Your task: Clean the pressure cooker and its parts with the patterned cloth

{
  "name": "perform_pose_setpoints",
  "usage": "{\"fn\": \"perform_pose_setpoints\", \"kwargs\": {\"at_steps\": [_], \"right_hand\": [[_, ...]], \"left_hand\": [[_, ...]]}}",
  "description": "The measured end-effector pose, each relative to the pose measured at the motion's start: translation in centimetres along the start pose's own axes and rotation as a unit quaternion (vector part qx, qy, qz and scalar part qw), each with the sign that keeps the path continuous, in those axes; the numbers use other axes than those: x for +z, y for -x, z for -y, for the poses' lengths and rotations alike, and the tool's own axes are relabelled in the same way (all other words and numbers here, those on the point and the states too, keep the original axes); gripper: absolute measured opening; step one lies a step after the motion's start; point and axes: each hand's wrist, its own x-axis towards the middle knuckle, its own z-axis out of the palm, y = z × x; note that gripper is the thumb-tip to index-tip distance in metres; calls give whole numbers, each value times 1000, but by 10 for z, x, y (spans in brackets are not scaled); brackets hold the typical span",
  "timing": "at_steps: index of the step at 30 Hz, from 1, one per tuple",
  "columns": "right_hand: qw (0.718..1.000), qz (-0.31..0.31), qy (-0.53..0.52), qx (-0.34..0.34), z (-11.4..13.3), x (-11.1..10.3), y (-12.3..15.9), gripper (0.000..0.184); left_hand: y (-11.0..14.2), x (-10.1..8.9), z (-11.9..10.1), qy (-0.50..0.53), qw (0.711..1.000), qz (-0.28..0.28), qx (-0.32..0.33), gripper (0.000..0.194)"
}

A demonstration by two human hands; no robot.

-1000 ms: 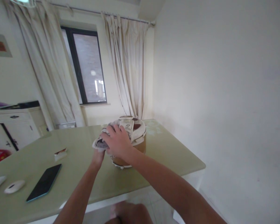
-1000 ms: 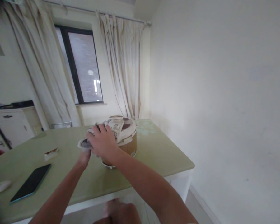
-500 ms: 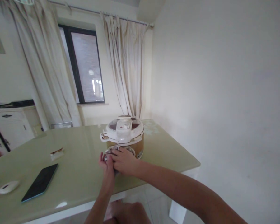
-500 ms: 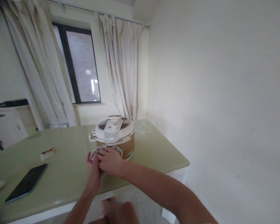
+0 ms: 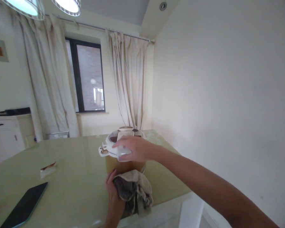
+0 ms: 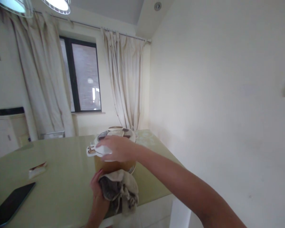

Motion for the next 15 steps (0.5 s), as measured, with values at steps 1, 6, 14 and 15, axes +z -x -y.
{"fn": "perform_pose_setpoints", "kwargs": {"at_steps": [1,6,14,15], "right_hand": [[998,-41,9,43,-10,-9,-14,41],[963,-90,117,224,-71,-2,-69,56],[936,-19,8,351,-114,61,-77,63],[940,-26,4,341,-116,64,-76,62]], "left_hand": [[3,0,1,-3,1000,-22,22,93],[6,-8,19,-114,968,-171,147,69],[-17,-37,82,-253,924,-263,117,46],[-17,-37,83,-259,922,-261,118,45]]}}
